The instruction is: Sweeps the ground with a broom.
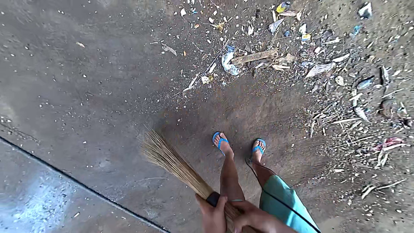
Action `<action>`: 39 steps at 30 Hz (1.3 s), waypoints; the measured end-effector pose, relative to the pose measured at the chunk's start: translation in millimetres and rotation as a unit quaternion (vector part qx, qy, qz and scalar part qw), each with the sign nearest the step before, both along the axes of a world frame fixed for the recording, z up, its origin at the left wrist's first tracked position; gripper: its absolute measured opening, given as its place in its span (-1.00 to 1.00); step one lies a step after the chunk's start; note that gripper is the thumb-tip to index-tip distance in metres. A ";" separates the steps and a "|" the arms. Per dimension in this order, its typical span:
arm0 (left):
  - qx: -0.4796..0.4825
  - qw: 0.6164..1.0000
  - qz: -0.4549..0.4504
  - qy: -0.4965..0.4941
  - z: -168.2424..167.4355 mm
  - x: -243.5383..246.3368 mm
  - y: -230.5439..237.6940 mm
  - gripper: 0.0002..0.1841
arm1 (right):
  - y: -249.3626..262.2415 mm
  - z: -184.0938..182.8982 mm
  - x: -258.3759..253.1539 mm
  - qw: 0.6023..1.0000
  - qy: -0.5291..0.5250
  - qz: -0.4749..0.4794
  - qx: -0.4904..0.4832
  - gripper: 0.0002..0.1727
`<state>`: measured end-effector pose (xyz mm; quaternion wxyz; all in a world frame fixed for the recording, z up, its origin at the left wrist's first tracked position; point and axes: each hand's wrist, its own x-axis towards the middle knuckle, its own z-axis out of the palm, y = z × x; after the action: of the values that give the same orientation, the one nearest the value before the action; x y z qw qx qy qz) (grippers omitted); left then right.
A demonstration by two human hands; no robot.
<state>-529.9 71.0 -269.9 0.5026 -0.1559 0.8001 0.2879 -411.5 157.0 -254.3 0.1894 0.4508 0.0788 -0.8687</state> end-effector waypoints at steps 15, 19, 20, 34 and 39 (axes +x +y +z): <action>0.386 0.855 -0.188 -0.292 -96.2 72.5 197.6 0.19 | 85.9 -9.4 46.9 0.846 -0.292 -0.136 0.425 -0.31; 0.282 0.939 -0.107 -0.167 -67.5 59.4 133.1 0.18 | 57.5 -14.5 61.9 0.908 -0.167 -0.055 0.380 -0.06; 0.254 0.956 -0.082 -0.122 -67.1 66.9 124.3 0.19 | 61.4 -17.9 70.0 0.929 -0.134 -0.047 0.342 -0.04; 0.320 0.821 -0.297 -0.368 -106.3 350.4 402.7 0.15 | 271.2 -7.9 322.6 0.836 -0.365 -0.175 0.371 -0.49; 0.378 0.753 -0.328 -0.427 -83.4 355.5 411.5 0.19 | 257.2 11.7 306.2 0.782 -0.396 -0.163 0.453 -0.34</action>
<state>-174.5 482.5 -353.3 0.8737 0.2121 0.3305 0.2873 -105.3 414.2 -242.7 -0.1665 0.7954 0.3069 -0.4954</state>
